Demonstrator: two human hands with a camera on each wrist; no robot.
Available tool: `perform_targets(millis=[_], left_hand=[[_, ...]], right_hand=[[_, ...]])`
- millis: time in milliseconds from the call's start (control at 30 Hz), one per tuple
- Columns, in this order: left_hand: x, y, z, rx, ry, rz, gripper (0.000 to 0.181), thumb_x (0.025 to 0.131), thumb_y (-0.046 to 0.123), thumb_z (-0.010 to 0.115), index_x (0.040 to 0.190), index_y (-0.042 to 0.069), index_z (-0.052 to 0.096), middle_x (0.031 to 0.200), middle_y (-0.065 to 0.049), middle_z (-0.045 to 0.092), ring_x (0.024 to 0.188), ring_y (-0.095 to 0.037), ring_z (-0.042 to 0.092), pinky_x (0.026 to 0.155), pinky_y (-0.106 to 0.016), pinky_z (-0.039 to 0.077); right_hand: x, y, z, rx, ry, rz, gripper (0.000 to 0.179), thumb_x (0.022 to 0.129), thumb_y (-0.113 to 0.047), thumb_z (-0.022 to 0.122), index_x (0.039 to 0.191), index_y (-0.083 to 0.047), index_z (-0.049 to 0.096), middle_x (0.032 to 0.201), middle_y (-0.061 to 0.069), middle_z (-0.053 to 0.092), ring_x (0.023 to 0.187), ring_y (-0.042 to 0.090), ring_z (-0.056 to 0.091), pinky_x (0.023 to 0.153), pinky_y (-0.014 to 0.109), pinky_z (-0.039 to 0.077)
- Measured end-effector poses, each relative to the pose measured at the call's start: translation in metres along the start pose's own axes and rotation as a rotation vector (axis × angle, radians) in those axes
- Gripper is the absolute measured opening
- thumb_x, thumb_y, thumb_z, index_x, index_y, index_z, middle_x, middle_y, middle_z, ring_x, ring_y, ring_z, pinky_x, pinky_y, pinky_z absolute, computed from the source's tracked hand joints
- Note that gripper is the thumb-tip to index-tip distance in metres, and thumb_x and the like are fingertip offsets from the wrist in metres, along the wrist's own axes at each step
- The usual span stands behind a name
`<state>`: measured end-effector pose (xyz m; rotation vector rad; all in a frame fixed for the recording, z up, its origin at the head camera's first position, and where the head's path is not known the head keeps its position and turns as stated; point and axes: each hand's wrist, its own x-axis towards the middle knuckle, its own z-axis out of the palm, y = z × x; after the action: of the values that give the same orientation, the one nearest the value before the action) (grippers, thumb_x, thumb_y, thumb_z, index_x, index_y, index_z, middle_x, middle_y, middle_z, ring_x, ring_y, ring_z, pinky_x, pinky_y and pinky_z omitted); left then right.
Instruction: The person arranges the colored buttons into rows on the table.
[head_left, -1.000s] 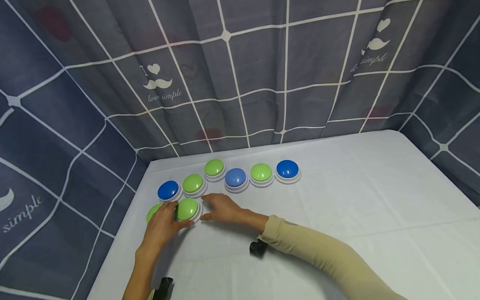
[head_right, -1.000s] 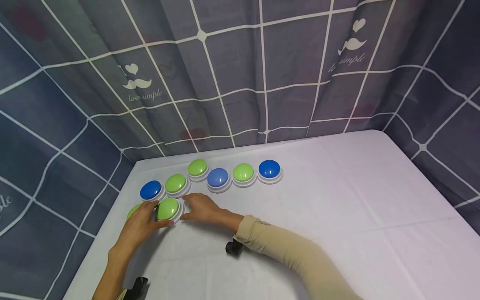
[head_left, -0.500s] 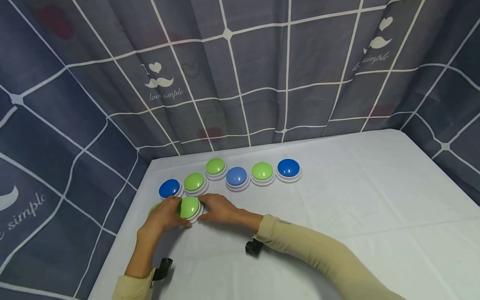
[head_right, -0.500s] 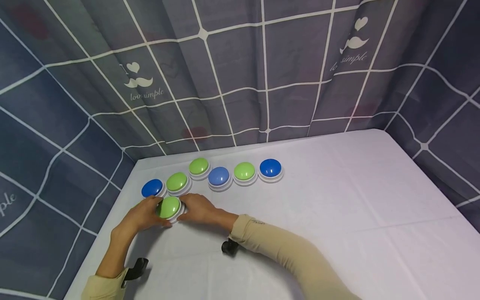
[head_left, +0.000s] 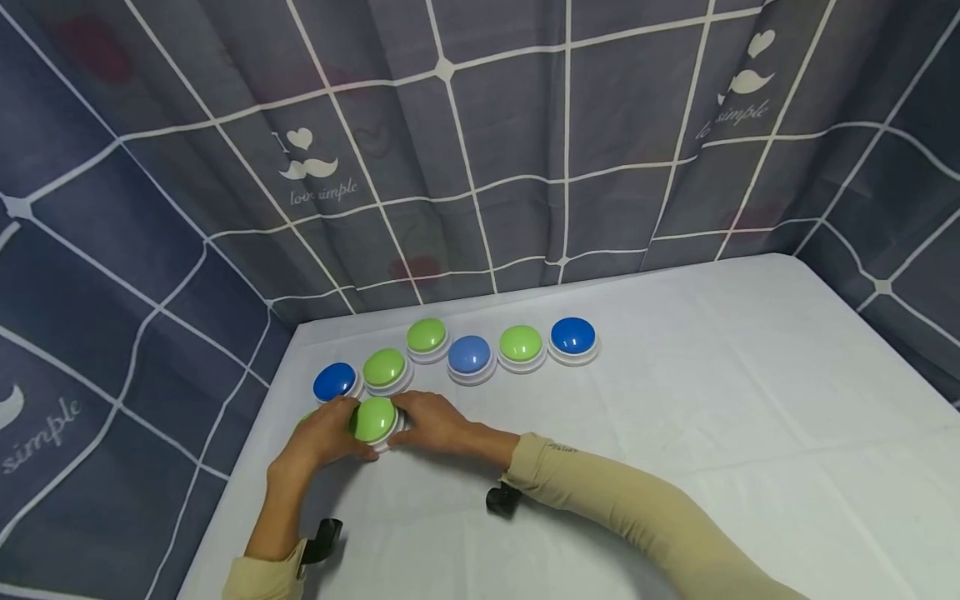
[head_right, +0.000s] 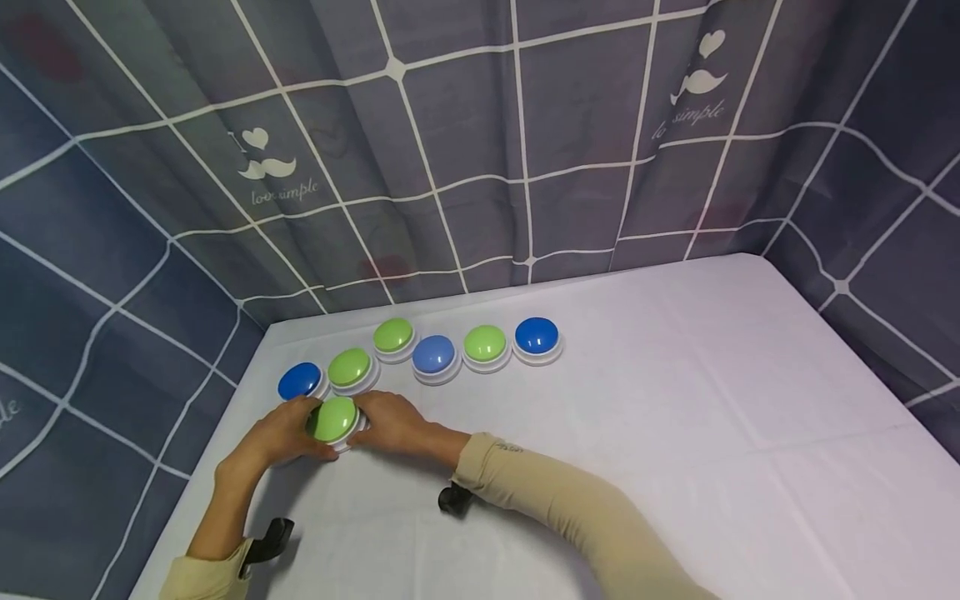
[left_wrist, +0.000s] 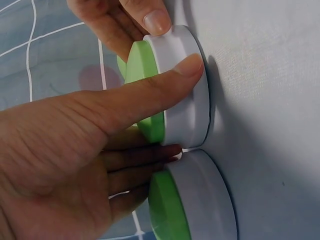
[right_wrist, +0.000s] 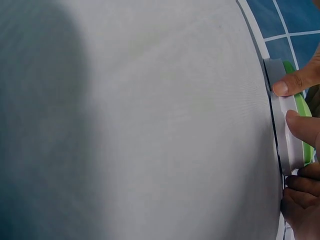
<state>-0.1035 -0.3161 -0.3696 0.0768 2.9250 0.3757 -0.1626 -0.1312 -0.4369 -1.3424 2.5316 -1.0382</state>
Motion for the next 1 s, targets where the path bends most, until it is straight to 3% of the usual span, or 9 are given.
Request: perform_targets(millis=[233,467,767,1000], left_hand=[[-0.001,-0.001,0.004,-0.047,0.041,0.016,0.069,0.057,0.026,0.097,0.109,-0.005,0.063,0.099,-0.010,0.067,0.092,-0.028,0.062,0.078,-0.052,0.051],[-0.002,0.004,0.001,-0.052,0.052,0.003,0.074,0.057,0.028,0.097,0.112,-0.006,0.063,0.104,-0.013,0.067,0.096,-0.031,0.062,0.080,-0.055,0.050],[-0.006,0.017,-0.009,-0.094,0.118,0.048,0.075,0.065,0.033,0.093,0.123,-0.004,0.062,0.112,-0.016,0.064,0.109,-0.038,0.059,0.083,-0.062,0.049],[0.002,0.028,-0.012,-0.214,0.194,0.112,0.082,0.071,0.039,0.089,0.134,0.000,0.056,0.119,-0.018,0.059,0.116,-0.040,0.055,0.090,-0.062,0.046]], right_hand=[[-0.002,-0.002,0.000,0.034,0.020,0.014,0.054,0.085,-0.025,0.080,0.132,-0.009,0.061,0.123,0.000,0.066,0.112,0.008,0.058,0.095,0.021,0.043],[-0.006,-0.002,-0.003,0.058,0.054,0.021,0.054,0.084,-0.026,0.081,0.131,-0.010,0.062,0.122,0.000,0.066,0.112,0.008,0.059,0.095,0.022,0.044],[-0.017,0.001,-0.023,0.064,0.127,-0.002,0.056,0.086,-0.028,0.079,0.135,-0.009,0.058,0.131,0.002,0.062,0.124,0.012,0.054,0.104,0.026,0.040],[-0.029,0.010,-0.048,0.147,0.194,0.012,0.062,0.087,-0.026,0.079,0.140,-0.007,0.054,0.138,0.006,0.058,0.129,0.019,0.051,0.106,0.032,0.040]])
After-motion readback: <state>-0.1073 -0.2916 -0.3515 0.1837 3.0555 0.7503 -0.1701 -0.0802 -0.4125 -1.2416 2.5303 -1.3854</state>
